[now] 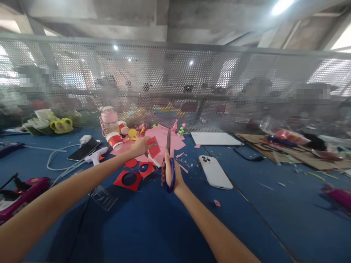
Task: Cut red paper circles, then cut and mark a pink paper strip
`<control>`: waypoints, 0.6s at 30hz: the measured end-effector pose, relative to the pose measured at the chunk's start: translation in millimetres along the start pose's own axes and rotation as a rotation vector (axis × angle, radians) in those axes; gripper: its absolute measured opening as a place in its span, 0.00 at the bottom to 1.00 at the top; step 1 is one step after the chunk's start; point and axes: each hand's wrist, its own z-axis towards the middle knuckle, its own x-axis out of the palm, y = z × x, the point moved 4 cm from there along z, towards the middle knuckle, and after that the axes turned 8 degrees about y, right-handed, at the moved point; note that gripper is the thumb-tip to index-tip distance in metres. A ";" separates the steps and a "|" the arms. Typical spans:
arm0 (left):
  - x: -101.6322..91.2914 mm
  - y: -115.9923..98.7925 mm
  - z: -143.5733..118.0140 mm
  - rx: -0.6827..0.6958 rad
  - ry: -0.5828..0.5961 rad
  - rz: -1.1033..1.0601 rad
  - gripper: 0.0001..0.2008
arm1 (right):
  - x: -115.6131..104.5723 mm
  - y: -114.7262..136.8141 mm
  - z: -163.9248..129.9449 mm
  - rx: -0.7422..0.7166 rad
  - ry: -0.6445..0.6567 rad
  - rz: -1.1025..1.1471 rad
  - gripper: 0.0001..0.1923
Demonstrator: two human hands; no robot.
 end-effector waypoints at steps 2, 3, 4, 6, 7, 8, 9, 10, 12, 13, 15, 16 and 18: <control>-13.7 3.5 -17.5 0.018 -0.080 -0.172 0.14 | 1.6 -1.0 -2.6 0.046 -0.023 0.052 0.30; -19.3 4.2 -27.2 0.028 -0.106 -0.254 0.14 | 3.3 -0.9 -4.1 0.052 -0.018 0.069 0.30; -23.5 4.1 -36.9 0.041 -0.114 -0.330 0.14 | 5.5 -0.5 -5.7 0.046 -0.009 0.078 0.30; -28.4 2.3 -56.1 0.068 -0.117 -0.448 0.13 | 10.7 1.0 -9.3 0.024 0.019 0.082 0.31; -29.4 1.0 -65.0 0.083 -0.114 -0.491 0.14 | 13.7 1.9 -11.3 0.013 0.040 0.079 0.32; -29.6 -0.2 -73.2 0.096 -0.107 -0.524 0.15 | 16.9 3.0 -13.3 0.005 0.063 0.078 0.32; -29.2 -1.3 -80.5 0.116 -0.094 -0.576 0.19 | 19.8 4.3 -15.5 -0.003 0.084 0.077 0.32; -28.0 -2.3 -86.6 0.150 -0.063 -0.705 0.25 | 22.6 5.7 -17.7 -0.011 0.104 0.075 0.32; -25.1 -4.5 -95.5 0.202 0.038 -0.832 0.32 | 26.9 9.4 -22.1 -0.035 0.129 0.061 0.31; -24.4 -4.8 -98.4 0.210 0.069 -0.852 0.32 | 28.5 11.1 -24.1 -0.045 0.136 0.048 0.31; -24.2 -4.3 -101.7 0.210 0.095 -0.861 0.29 | 31.1 13.8 -27.7 -0.053 0.156 0.025 0.31; -24.5 -3.4 -102.4 0.202 0.086 -0.861 0.27 | 31.9 14.9 -29.2 -0.056 0.165 0.020 0.31; -23.2 -0.9 -103.2 0.171 0.062 -0.857 0.24 | 32.7 17.0 -31.9 -0.073 0.177 0.010 0.32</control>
